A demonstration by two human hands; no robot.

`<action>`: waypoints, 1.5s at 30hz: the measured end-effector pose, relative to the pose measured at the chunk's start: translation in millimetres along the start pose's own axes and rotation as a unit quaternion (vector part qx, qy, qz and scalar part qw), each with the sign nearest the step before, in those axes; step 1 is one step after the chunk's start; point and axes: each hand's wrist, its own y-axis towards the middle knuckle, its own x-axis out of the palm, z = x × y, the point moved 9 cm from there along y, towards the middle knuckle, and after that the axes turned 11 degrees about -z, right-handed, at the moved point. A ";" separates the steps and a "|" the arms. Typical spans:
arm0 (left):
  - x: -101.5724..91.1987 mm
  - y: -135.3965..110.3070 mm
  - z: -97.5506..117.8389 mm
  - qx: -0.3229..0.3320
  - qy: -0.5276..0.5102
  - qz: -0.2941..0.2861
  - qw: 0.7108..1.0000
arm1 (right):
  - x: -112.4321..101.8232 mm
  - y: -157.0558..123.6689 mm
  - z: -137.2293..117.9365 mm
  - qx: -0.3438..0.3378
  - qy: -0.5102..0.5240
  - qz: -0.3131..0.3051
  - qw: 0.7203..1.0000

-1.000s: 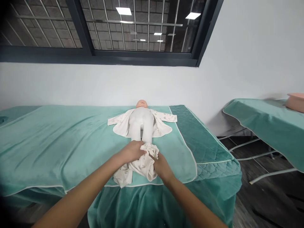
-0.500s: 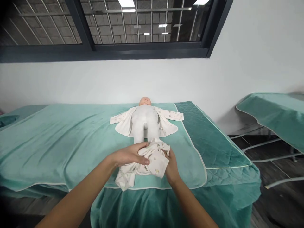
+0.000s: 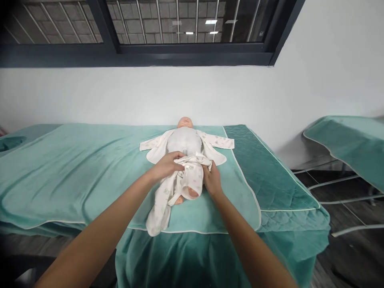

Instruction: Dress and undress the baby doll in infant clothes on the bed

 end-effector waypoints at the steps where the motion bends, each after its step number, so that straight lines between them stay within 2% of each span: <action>1: -1.4 3.8 -0.1 0.007 0.009 0.016 1.000 | -0.5 5.8 -0.4 -0.002 -0.009 -0.001 1.000; 4: -11.1 9.6 1.4 0.033 0.041 0.081 0.995 | -0.4 21.6 -1.6 -0.016 -0.045 -0.011 0.999; 6: -17.7 8.1 -1.4 0.042 0.022 0.104 0.993 | -0.1 28.0 0.0 -0.020 -0.062 -0.018 0.998; 9: -19.5 -0.5 -13.7 0.039 -0.067 0.072 0.994 | -0.9 28.1 -0.6 -0.015 -0.071 -0.036 0.997; 11: -19.4 -10.4 -24.8 0.029 -0.140 0.053 0.988 | -1.2 22.6 -16.7 -0.047 -0.083 -0.056 0.994; 13: -19.0 -20.5 -35.8 0.020 -0.221 0.055 0.974 | 4.0 14.7 -46.0 -0.104 -0.100 -0.098 0.985; 15: -14.2 -26.9 -40.2 0.027 -0.289 0.053 0.955 | 19.0 7.8 -75.1 -0.137 -0.112 -0.178 0.968; 17: -8.5 -29.7 -37.3 0.047 -0.324 0.052 0.944 | 37.8 5.0 -95.4 -0.132 -0.127 -0.258 0.949; 19: -3.4 -30.4 -31.9 0.058 -0.332 0.053 0.940 | 52.6 7.9 -105.7 -0.108 -0.150 -0.303 0.935; 23: -2.5 -31.5 -25.0 0.062 -0.306 0.079 0.947 | 68.6 18.7 -104.6 -0.054 -0.201 -0.349 0.914; 27: -4.0 -32.2 -23.5 0.060 -0.245 0.080 0.964 | 69.8 22.8 -102.0 -0.022 -0.160 -0.395 0.904; 32: 3.0 -27.2 -19.4 0.046 -0.160 0.006 0.986 | 54.7 35.9 -92.1 0.051 -0.001 -0.341 0.939; 35: 2.3 -20.9 -20.7 0.032 -0.136 -0.013 0.990 | 56.3 38.2 -83.7 0.067 0.065 -0.326 0.941; 38: -10.0 -13.8 -23.3 0.051 -0.158 0.047 0.985 | 64.0 35.7 -79.2 0.061 0.038 -0.341 0.937; 41: -19.2 -9.1 -30.6 0.057 -0.163 0.117 0.978 | 76.8 29.2 -85.9 0.006 -0.013 -0.391 0.920; 43: -20.2 -8.1 -35.8 0.048 -0.150 0.144 0.977 | 82.4 25.6 -87.6 -0.017 -0.048 -0.410 0.911; 45: -19.0 -9.3 -39.5 0.040 -0.149 0.154 0.976 | 83.5 24.6 -83.4 -0.011 -0.083 -0.407 0.910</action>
